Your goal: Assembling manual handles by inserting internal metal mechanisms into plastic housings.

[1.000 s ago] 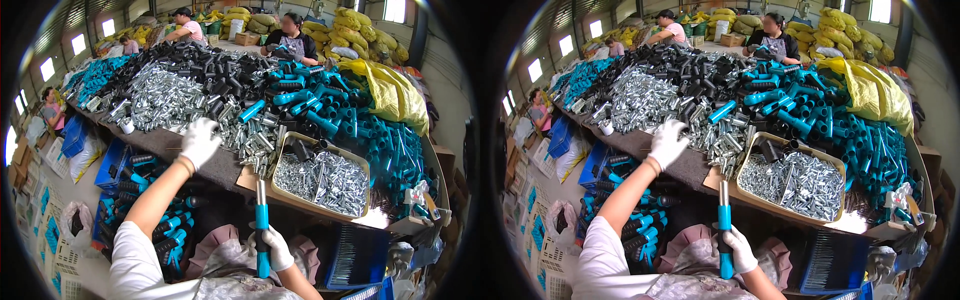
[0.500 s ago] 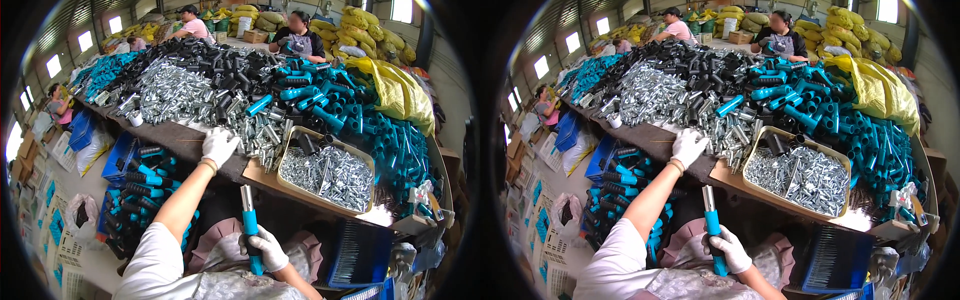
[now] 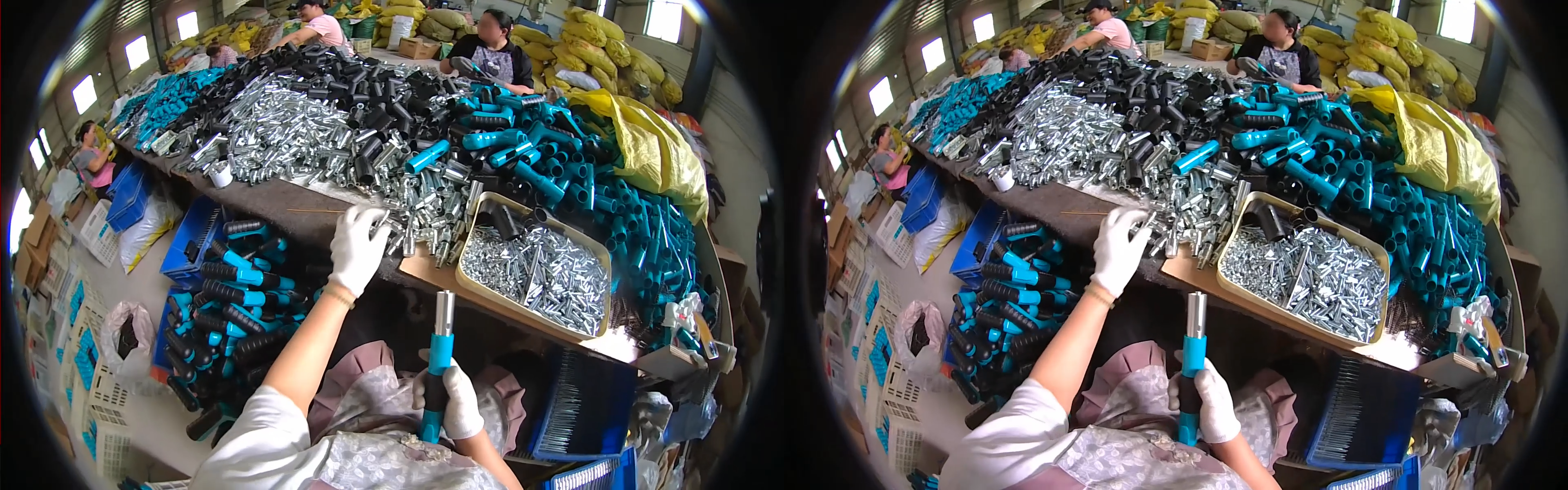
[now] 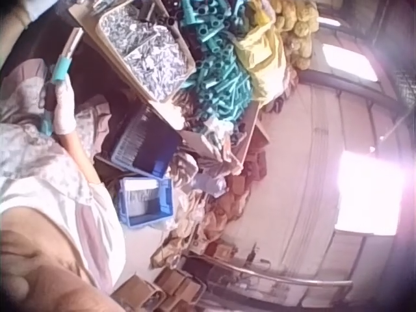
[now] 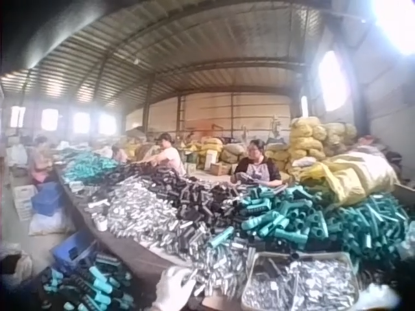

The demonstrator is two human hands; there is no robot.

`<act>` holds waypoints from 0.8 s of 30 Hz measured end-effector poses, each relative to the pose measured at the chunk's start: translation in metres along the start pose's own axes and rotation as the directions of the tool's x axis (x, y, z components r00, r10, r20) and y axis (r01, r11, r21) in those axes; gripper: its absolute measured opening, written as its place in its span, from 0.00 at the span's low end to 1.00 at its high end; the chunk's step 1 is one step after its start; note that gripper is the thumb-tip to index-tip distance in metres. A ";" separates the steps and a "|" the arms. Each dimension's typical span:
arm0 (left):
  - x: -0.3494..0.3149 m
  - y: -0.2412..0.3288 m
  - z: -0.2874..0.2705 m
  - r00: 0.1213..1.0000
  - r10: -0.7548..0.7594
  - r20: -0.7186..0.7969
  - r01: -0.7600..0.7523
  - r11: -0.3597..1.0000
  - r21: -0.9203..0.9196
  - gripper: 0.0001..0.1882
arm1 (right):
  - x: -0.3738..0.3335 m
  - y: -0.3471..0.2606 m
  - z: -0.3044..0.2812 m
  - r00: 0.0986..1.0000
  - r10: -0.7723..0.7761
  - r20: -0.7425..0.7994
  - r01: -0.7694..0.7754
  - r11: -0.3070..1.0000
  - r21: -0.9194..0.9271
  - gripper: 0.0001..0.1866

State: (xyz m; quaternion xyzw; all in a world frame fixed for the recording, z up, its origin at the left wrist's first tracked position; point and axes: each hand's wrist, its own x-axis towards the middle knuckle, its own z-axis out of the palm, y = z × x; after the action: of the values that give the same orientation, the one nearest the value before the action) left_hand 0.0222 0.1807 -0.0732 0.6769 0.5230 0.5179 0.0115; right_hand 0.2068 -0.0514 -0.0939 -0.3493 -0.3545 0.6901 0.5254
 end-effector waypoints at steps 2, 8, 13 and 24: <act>-0.014 0.001 -0.016 0.972 -0.071 0.223 0.080 0.996 -0.030 0.10 | -0.001 -0.004 0.000 0.998 -0.037 -0.051 0.034 0.999 -0.042 0.44; -0.015 0.020 -0.003 0.932 -0.041 0.359 -0.073 0.952 0.297 0.15 | 0.008 -0.017 0.001 1.000 -0.028 -0.001 0.028 0.999 0.032 0.37; 0.000 0.008 0.001 0.926 0.039 0.376 -0.140 0.960 0.243 0.11 | -0.001 -0.034 0.007 0.993 -0.113 0.032 0.115 0.990 -0.079 0.33; -0.073 0.063 -0.083 0.756 -0.279 0.593 0.620 0.597 -0.509 0.07 | -0.006 -0.024 -0.024 0.965 -0.261 -0.028 0.136 0.588 -0.798 0.31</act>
State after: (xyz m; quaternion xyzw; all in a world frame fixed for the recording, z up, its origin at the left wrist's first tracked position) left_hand 0.0135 0.0559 -0.0504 0.5642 0.4357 0.4770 0.5141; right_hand 0.2403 -0.0499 -0.0851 -0.5509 -0.6202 0.3733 0.4154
